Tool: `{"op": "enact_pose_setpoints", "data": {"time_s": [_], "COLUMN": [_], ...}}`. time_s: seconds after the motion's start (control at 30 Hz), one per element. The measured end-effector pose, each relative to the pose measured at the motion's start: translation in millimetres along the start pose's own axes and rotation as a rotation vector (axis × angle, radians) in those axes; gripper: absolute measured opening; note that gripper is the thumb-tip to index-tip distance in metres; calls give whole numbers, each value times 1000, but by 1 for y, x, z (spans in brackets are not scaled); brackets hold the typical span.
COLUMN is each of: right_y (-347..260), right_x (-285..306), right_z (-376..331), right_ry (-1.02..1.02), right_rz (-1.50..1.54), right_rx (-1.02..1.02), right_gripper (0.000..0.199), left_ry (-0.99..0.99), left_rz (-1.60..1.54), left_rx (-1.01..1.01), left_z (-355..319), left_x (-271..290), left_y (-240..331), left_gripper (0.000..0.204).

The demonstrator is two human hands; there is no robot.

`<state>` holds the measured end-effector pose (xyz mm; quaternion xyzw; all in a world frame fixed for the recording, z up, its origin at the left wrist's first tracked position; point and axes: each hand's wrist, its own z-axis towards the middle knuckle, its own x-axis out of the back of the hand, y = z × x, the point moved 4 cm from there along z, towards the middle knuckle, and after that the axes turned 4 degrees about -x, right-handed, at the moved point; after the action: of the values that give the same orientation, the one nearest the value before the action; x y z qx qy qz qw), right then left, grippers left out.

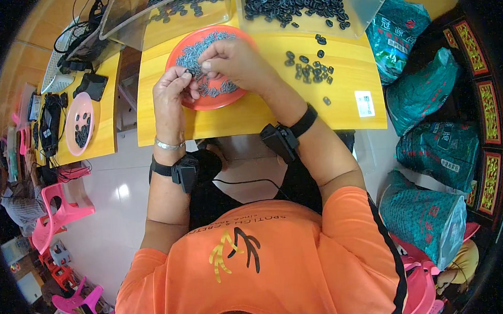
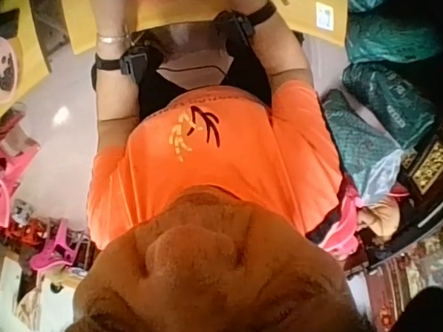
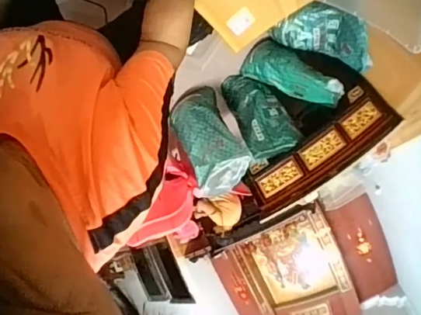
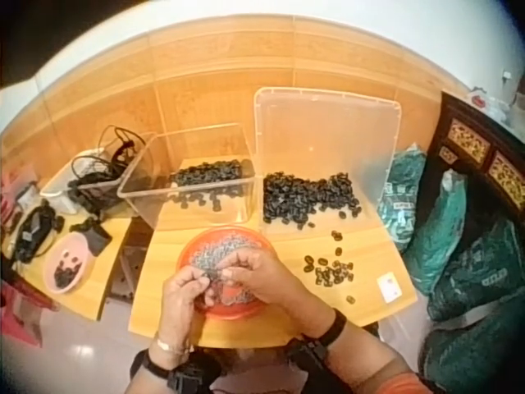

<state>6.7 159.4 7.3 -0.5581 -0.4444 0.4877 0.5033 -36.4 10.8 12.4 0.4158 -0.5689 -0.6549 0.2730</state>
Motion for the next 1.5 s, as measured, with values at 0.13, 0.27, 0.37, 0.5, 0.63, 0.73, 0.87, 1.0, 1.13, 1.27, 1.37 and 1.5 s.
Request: {"op": "enact_pose_setpoints", "data": {"time_s": [0.13, 0.27, 0.37, 0.5, 0.63, 0.73, 0.87, 1.0, 1.13, 1.27, 1.37, 1.5], "right_y": [-2, -3, -7, -14, -16, -14, -9, -7, -14, -12, -11, -15], "right_x": [0, 1, 0, -9, -10, -10, -6, -6, -2, 4, 3, 0], "right_z": [0, 0, -2, -7, -7, -6, -4, -3, -4, -5, -5, -7], "right_ry": [27, 24, 41, -62, -80, -88, -83, -73, -75, -44, -63, -79], "right_rz": [2, -22, -63, -57, -24, -34, -64, -114, -109, -178, -265, -403], "right_rx": [-7, 13, 38, 30, 74, 64, 45, 59, 105, 126, 138, 241], "right_gripper": [13, 13, 14, 16, 15, 14, 14, 14, 15, 15, 15, 15], "left_ry": [-16, -7, -5, -31, -53, -78, -96, -130, -126, -103, -108, -105], "left_rz": [-34, -33, -24, -29, -55, -24, 3, -24, 78, 76, 111, 181], "left_rx": [7, -8, -15, -3, 36, 43, 63, 44, 37, 17, -7, -33], "left_z": [0, 0, 0, -2, -5, -5, -6, -4, -2, -4, -5, -6], "left_x": [-1, -2, -3, -7, -11, -14, -16, -16, -9, -11, -11, -15], "left_y": [-2, -3, -5, -6, -7, -6, -6, -6, -11, -9, -7, -6], "left_gripper": [8, 7, 8, 9, 12, 13, 14, 13, 12, 12, 13, 14]}}
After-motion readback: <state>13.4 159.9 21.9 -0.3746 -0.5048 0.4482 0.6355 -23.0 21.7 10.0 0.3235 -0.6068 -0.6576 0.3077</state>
